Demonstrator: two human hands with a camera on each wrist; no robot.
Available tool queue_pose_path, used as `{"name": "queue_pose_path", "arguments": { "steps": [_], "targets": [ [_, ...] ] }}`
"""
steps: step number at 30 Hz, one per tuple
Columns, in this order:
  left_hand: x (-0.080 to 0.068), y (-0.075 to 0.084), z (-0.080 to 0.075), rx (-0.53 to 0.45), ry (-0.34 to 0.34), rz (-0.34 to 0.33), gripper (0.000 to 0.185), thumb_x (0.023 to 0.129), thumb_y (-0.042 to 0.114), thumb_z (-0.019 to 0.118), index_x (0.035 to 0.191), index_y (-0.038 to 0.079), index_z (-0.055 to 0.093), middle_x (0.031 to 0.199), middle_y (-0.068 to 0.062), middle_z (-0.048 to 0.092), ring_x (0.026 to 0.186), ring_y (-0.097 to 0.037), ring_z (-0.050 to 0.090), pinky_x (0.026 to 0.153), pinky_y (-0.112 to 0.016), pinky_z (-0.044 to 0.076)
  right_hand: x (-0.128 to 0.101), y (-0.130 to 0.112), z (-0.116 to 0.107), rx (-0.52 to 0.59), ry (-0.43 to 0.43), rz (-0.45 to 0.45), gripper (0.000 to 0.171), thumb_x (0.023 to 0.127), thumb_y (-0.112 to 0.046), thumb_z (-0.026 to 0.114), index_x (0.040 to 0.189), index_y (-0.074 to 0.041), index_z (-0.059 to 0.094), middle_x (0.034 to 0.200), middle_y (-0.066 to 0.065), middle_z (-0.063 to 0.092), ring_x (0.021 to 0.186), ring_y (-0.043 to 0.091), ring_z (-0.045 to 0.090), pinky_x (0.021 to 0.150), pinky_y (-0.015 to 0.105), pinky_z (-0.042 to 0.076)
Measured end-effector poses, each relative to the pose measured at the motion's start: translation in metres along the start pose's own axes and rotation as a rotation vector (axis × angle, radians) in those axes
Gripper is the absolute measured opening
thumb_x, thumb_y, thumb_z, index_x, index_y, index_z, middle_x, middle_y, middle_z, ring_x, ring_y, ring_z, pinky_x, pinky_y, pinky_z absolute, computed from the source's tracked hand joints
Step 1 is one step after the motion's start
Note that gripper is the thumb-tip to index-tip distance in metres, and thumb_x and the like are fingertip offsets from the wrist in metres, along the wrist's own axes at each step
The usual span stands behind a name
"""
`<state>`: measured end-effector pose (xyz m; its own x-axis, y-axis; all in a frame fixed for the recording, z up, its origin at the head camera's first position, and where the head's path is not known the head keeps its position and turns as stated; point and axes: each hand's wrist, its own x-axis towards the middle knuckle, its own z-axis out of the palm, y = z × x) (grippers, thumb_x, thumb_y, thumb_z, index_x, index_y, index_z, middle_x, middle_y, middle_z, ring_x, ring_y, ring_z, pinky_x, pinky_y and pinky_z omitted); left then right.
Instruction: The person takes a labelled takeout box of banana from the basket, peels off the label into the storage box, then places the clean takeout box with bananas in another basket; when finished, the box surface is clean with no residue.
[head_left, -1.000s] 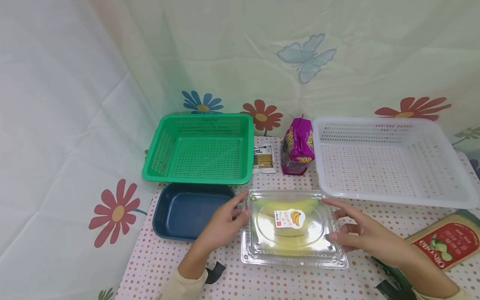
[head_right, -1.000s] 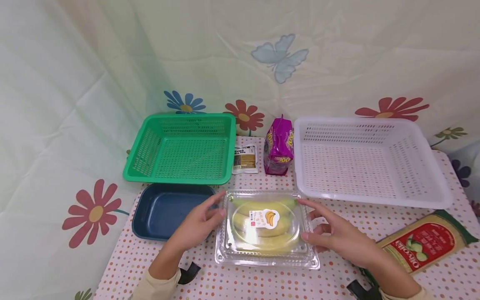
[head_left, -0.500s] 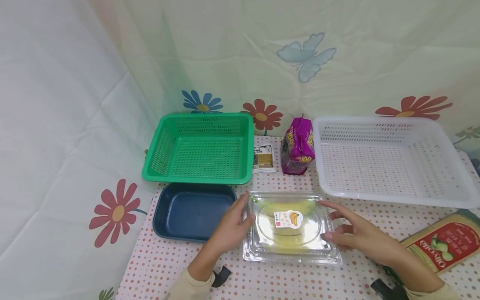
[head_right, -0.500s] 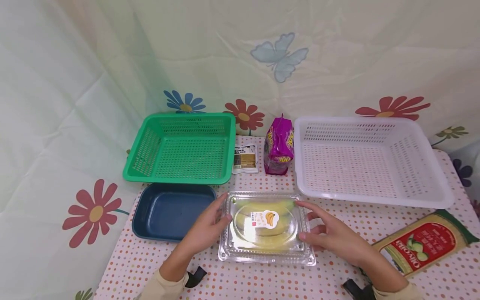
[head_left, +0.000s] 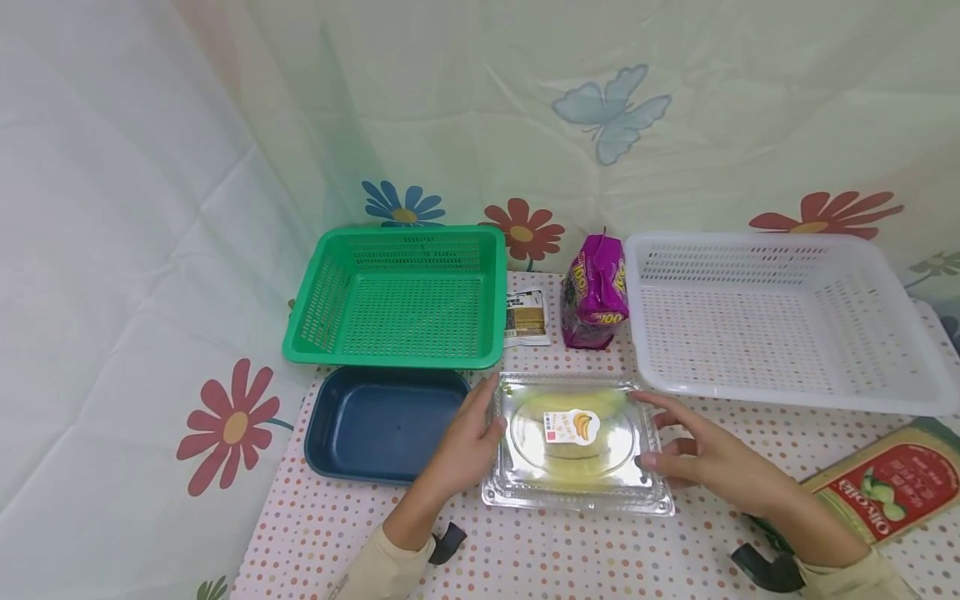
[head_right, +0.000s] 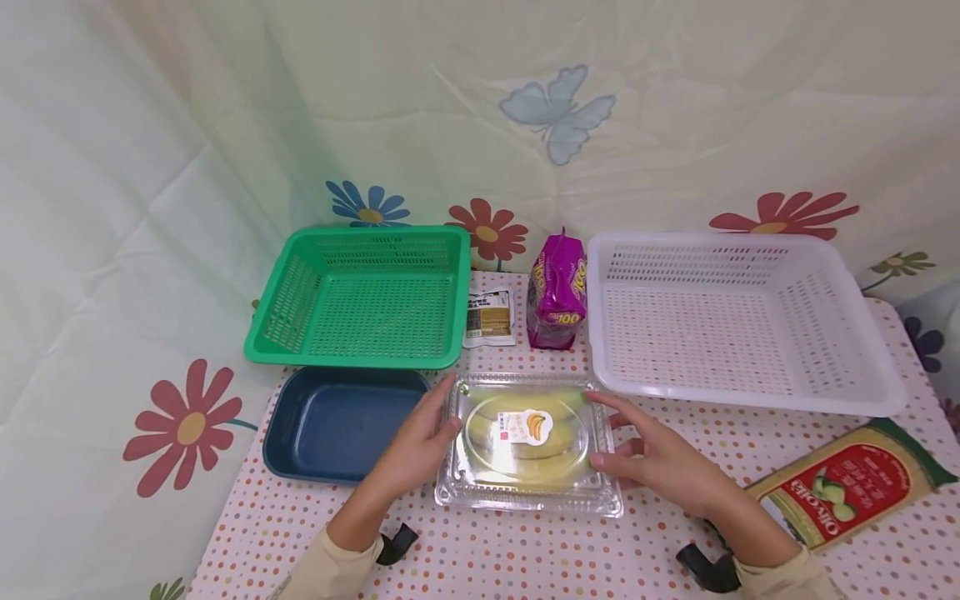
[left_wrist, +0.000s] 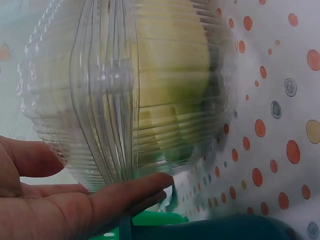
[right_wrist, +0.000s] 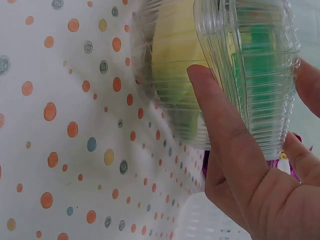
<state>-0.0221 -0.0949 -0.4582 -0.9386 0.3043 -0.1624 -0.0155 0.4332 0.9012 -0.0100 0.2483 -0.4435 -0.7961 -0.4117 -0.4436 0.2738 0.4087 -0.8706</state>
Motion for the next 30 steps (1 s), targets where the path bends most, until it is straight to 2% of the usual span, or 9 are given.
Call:
{"name": "queue_pose_path", "arguments": {
  "steps": [14, 22, 26, 28, 30],
  "targets": [
    [-0.001, 0.004, 0.004, 0.018, 0.003, -0.001, 0.064, 0.107, 0.007, 0.044, 0.164, 0.010, 0.017, 0.168, -0.026, 0.013, 0.156, -0.040, 0.014, 0.124, -0.062, 0.018, 0.001, 0.002, -0.002, 0.000, -0.018, -0.012, 0.087, 0.096, -0.022, 0.072, 0.164, -0.028, 0.017, 0.151, 0.034, 0.023, 0.107, 0.031, 0.063, 0.077, 0.041, 0.063],
    [-0.002, 0.004, 0.002, 0.045, 0.001, -0.009, 0.064, 0.107, 0.007, 0.043, 0.165, 0.010, 0.015, 0.169, -0.025, 0.006, 0.155, -0.045, 0.013, 0.122, -0.066, 0.019, 0.000, -0.004, -0.003, -0.046, -0.020, 0.013, 0.086, 0.096, -0.026, 0.072, 0.164, -0.030, 0.019, 0.154, 0.038, 0.022, 0.115, 0.035, 0.062, 0.079, 0.042, 0.063],
    [-0.003, 0.008, 0.001, 0.097, 0.019, 0.020, 0.062, 0.107, 0.009, 0.047, 0.164, 0.010, 0.020, 0.169, -0.026, 0.006, 0.154, -0.048, 0.016, 0.119, -0.067, 0.024, -0.004, -0.012, -0.007, -0.161, 0.010, -0.003, 0.084, 0.095, -0.030, 0.073, 0.164, -0.029, 0.023, 0.152, 0.040, 0.032, 0.113, 0.036, 0.066, 0.074, 0.037, 0.063],
    [-0.003, 0.010, 0.001, 0.126, 0.023, 0.038, 0.061, 0.107, 0.012, 0.049, 0.163, 0.010, 0.026, 0.169, -0.025, 0.008, 0.154, -0.047, 0.017, 0.120, -0.066, 0.025, -0.007, -0.018, -0.009, -0.298, 0.051, -0.050, 0.080, 0.095, -0.034, 0.073, 0.162, -0.025, 0.031, 0.145, 0.036, 0.045, 0.105, 0.031, 0.069, 0.069, 0.033, 0.062],
    [-0.002, 0.011, 0.000, 0.156, 0.020, 0.047, 0.059, 0.106, 0.017, 0.053, 0.161, 0.010, 0.031, 0.170, -0.023, 0.010, 0.154, -0.045, 0.018, 0.119, -0.066, 0.026, -0.008, -0.027, -0.011, -0.446, 0.102, -0.096, 0.074, 0.093, -0.037, 0.074, 0.158, -0.021, 0.041, 0.131, 0.027, 0.060, 0.096, 0.022, 0.069, 0.064, 0.028, 0.059]
  ]
}}
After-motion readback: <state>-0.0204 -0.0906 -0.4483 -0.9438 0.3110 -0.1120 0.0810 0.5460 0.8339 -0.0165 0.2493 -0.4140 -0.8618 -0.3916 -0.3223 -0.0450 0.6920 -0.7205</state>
